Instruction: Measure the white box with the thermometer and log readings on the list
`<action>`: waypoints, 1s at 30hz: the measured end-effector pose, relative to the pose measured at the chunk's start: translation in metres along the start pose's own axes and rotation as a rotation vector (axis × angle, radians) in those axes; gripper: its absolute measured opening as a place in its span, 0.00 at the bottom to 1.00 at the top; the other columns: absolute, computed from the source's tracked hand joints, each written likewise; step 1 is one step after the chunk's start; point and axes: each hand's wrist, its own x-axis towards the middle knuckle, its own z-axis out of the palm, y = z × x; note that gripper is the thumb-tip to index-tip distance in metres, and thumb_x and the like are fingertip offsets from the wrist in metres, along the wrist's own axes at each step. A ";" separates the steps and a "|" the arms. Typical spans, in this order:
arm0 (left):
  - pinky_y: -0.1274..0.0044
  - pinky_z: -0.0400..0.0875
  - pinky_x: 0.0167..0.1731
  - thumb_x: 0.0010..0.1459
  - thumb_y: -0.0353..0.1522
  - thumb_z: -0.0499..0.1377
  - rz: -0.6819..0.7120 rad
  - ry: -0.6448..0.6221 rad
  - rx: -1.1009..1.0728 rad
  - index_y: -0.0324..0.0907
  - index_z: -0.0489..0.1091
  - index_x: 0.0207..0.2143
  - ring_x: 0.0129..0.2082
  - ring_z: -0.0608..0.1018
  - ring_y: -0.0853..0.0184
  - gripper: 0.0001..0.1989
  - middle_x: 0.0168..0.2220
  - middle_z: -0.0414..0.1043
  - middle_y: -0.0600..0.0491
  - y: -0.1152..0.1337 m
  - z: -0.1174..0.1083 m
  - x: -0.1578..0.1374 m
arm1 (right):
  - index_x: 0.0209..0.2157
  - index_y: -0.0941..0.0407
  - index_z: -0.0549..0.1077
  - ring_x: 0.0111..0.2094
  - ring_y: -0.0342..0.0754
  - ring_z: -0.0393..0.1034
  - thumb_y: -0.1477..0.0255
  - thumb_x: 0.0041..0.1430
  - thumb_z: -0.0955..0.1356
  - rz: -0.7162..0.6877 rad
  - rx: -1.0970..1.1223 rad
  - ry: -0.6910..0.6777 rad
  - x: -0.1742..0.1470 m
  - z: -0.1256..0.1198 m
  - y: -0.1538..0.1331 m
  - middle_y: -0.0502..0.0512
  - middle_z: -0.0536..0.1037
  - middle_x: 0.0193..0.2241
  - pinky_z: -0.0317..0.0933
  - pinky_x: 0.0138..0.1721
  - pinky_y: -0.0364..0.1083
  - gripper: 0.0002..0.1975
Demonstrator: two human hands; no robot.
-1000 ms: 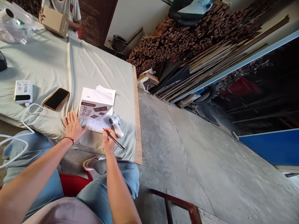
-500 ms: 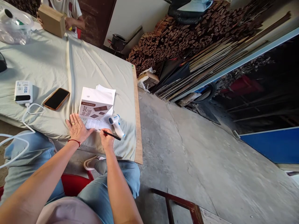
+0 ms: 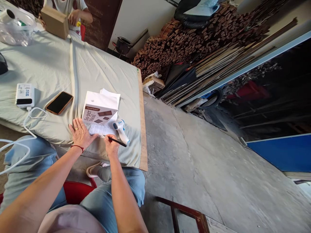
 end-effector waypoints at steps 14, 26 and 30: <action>0.49 0.34 0.65 0.51 0.51 0.60 0.004 -0.007 -0.019 0.18 0.40 0.67 0.70 0.44 0.41 0.57 0.68 0.40 0.22 0.000 -0.002 0.000 | 0.28 0.56 0.71 0.25 0.45 0.65 0.62 0.55 0.65 0.002 0.004 0.003 0.001 -0.001 -0.003 0.51 0.73 0.24 0.64 0.32 0.45 0.12; 0.48 0.35 0.65 0.51 0.52 0.59 0.005 0.014 -0.021 0.19 0.41 0.67 0.70 0.44 0.41 0.57 0.68 0.41 0.22 0.000 -0.001 0.001 | 0.29 0.56 0.71 0.25 0.45 0.66 0.61 0.57 0.64 0.004 -0.019 0.028 0.000 0.000 0.000 0.52 0.74 0.24 0.65 0.32 0.46 0.12; 0.49 0.35 0.65 0.51 0.52 0.59 0.005 0.005 -0.018 0.18 0.40 0.67 0.70 0.44 0.41 0.57 0.68 0.40 0.23 0.000 -0.001 0.001 | 0.29 0.56 0.70 0.25 0.45 0.66 0.62 0.57 0.64 -0.015 -0.030 0.033 0.000 0.001 0.001 0.52 0.73 0.24 0.64 0.32 0.45 0.12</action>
